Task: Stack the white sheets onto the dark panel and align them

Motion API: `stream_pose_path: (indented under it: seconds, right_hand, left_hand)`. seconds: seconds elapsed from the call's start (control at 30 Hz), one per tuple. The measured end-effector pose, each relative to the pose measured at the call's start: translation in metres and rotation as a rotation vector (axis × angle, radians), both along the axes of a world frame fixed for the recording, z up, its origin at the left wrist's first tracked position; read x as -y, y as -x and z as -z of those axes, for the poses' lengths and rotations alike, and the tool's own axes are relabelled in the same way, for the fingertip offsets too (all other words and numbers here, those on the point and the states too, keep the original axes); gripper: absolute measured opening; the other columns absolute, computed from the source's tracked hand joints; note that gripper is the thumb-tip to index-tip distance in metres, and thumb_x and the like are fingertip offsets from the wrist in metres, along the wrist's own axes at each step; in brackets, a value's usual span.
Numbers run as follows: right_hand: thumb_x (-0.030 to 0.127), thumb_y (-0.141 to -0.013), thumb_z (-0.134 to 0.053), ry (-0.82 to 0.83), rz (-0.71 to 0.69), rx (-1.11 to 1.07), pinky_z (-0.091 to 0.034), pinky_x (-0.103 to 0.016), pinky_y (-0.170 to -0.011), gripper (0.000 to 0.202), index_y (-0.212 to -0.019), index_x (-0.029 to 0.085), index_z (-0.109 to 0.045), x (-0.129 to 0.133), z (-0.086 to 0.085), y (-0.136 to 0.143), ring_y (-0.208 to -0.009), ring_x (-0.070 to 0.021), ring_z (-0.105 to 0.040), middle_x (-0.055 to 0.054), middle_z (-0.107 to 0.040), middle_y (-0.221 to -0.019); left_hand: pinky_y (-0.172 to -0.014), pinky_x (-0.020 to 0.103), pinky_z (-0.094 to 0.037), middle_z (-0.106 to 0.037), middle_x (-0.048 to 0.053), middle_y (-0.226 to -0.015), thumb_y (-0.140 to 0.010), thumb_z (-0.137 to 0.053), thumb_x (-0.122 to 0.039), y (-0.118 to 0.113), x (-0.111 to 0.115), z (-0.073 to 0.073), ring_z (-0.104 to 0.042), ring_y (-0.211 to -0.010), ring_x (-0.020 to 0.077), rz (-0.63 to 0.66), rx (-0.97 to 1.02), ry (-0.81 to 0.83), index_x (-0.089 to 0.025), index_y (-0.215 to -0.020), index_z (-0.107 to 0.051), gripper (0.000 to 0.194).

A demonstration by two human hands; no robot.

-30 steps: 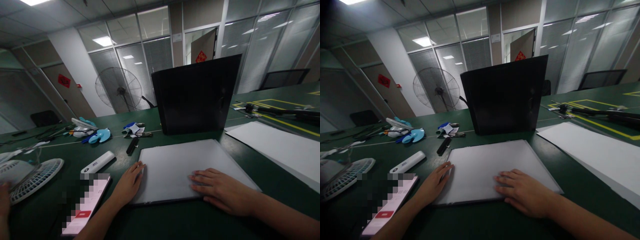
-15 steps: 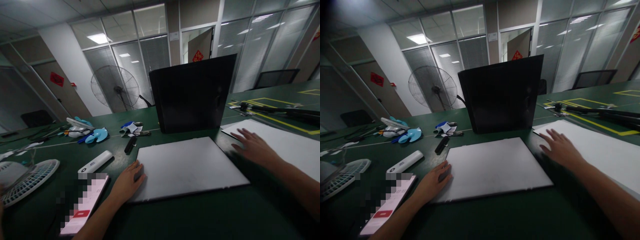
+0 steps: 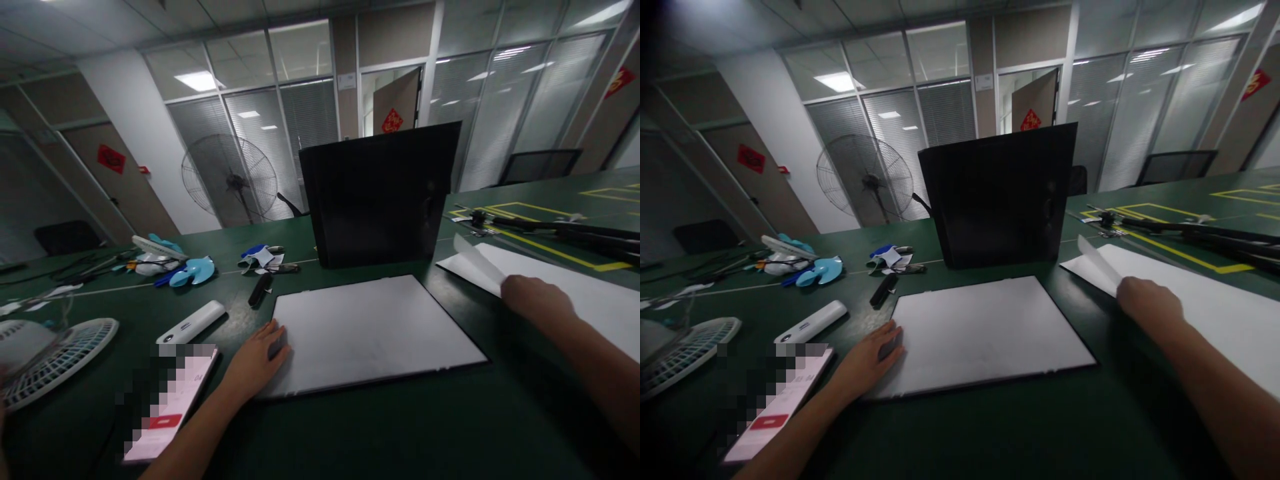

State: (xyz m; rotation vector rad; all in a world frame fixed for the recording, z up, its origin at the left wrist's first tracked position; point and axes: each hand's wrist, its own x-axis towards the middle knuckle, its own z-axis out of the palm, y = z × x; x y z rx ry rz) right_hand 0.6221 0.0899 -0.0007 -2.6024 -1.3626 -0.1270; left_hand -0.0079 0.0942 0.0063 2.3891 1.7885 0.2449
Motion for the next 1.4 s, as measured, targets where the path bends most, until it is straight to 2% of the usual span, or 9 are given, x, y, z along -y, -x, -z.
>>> stream_pose_path:
  seconds: [0.1, 0.23, 0.33, 0.43, 0.57, 0.73, 0.9, 1.1, 1.4]
  right_hand:
    - [0.038, -0.097, -0.035, -0.045, 0.021, 0.051, -0.048, -0.045, -0.065, 0.046, -0.100, 0.011, -0.073, 0.011, -0.023, 0.020, -0.072, -0.0337, -0.067, -0.025, -0.069, -0.086]
    - [0.045, -0.103, -0.023, -0.223, -0.046, 0.177, -0.052, -0.047, -0.072, 0.057, -0.140, 0.018, -0.057, 0.023, -0.041, 0.075, -0.087, -0.0352, -0.070, -0.021, -0.072, -0.107]
    - [0.039, -0.104, -0.026, -0.364, -0.476, 0.233, -0.056, -0.044, -0.083, 0.056, -0.156, 0.023, -0.041, 0.031, -0.035, 0.128, -0.112, -0.0312, -0.067, -0.014, -0.058, -0.144]
    - [0.026, -0.102, -0.033, -0.270, -0.997, 0.212, -0.055, -0.045, -0.096, 0.052, -0.151, 0.024, -0.049, 0.038, -0.013, 0.179, -0.124, -0.0280, -0.062, -0.010, -0.053, -0.151]
    - [0.020, -0.096, -0.046, 0.008, -1.293, 0.132, -0.051, -0.054, -0.104, 0.052, -0.147, 0.027, -0.055, 0.049, 0.007, 0.230, -0.133, -0.0324, -0.056, -0.009, -0.052, -0.151]
    - [0.041, -0.104, -0.044, 0.138, -1.360, -0.076, -0.042, -0.060, -0.112, 0.045, -0.147, 0.031, -0.055, 0.062, -0.013, 0.250, -0.140, -0.0334, -0.048, -0.008, -0.048, -0.155]
    - [0.045, -0.104, -0.046, 0.278, -1.440, -0.211, -0.036, -0.062, -0.116, 0.051, -0.155, 0.041, -0.042, 0.067, -0.034, 0.245, -0.147, -0.0337, -0.038, -0.003, -0.020, -0.169]
    - [0.048, -0.100, -0.053, 0.169, -1.412, -0.263, -0.029, -0.063, -0.120, 0.056, -0.154, 0.041, -0.043, 0.059, -0.022, 0.228, -0.150, -0.0353, -0.031, -0.002, -0.020, -0.169]
    - [0.069, -0.095, -0.051, 0.236, -1.287, -0.209, -0.022, -0.067, -0.120, 0.071, -0.158, 0.038, -0.037, 0.047, -0.012, 0.215, -0.152, -0.0380, -0.024, -0.007, -0.021, -0.168]
  left_hand:
    - [-0.120, 0.051, -0.036, -0.049, 0.009, -0.158, -0.095, -0.051, -0.050, 0.001, 0.000, 0.000, -0.045, -0.145, 0.0329, 0.006, 0.000, -0.005, -0.024, -0.142, -0.061, 0.055]
    - [-0.120, 0.050, -0.037, -0.044, 0.010, -0.160, -0.096, -0.049, -0.051, 0.001, 0.000, -0.002, -0.045, -0.146, 0.0324, 0.001, -0.018, 0.014, -0.022, -0.145, -0.059, 0.057]
    - [-0.118, 0.050, -0.040, -0.042, 0.009, -0.161, -0.096, -0.051, -0.049, -0.001, 0.001, -0.004, -0.047, -0.144, 0.0337, -0.006, -0.013, 0.016, -0.023, -0.145, -0.059, 0.056]
    - [-0.117, 0.051, -0.041, -0.043, 0.009, -0.161, -0.096, -0.050, -0.048, -0.002, 0.002, -0.004, -0.049, -0.142, 0.0348, -0.011, 0.002, 0.010, -0.023, -0.144, -0.060, 0.055]
    - [-0.121, 0.050, -0.035, -0.045, 0.009, -0.160, -0.104, -0.032, -0.053, 0.001, 0.002, -0.004, -0.044, -0.146, 0.0318, 0.014, 0.063, 0.017, -0.020, -0.141, -0.063, 0.059]
    - [-0.122, 0.049, -0.034, -0.046, 0.011, -0.159, -0.102, -0.032, -0.057, 0.001, 0.002, -0.008, -0.044, -0.146, 0.0325, 0.026, 0.094, 0.040, -0.016, -0.137, -0.066, 0.064]
    - [-0.120, 0.050, -0.035, -0.051, 0.014, -0.156, -0.089, -0.055, -0.065, -0.005, 0.003, -0.010, -0.045, -0.145, 0.0376, -0.047, 0.058, 0.086, -0.016, -0.142, -0.061, 0.072]
    - [-0.105, 0.046, -0.048, -0.063, 0.018, -0.141, -0.089, -0.055, -0.063, -0.005, 0.000, -0.008, -0.061, -0.129, 0.0371, -0.199, 0.106, 0.115, -0.014, -0.144, -0.052, 0.073]
    - [-0.112, 0.052, -0.042, -0.051, 0.019, -0.153, -0.092, -0.053, -0.059, -0.001, -0.006, 0.007, -0.056, -0.135, 0.0377, -0.245, 0.184, 0.067, -0.017, -0.164, -0.003, 0.097]
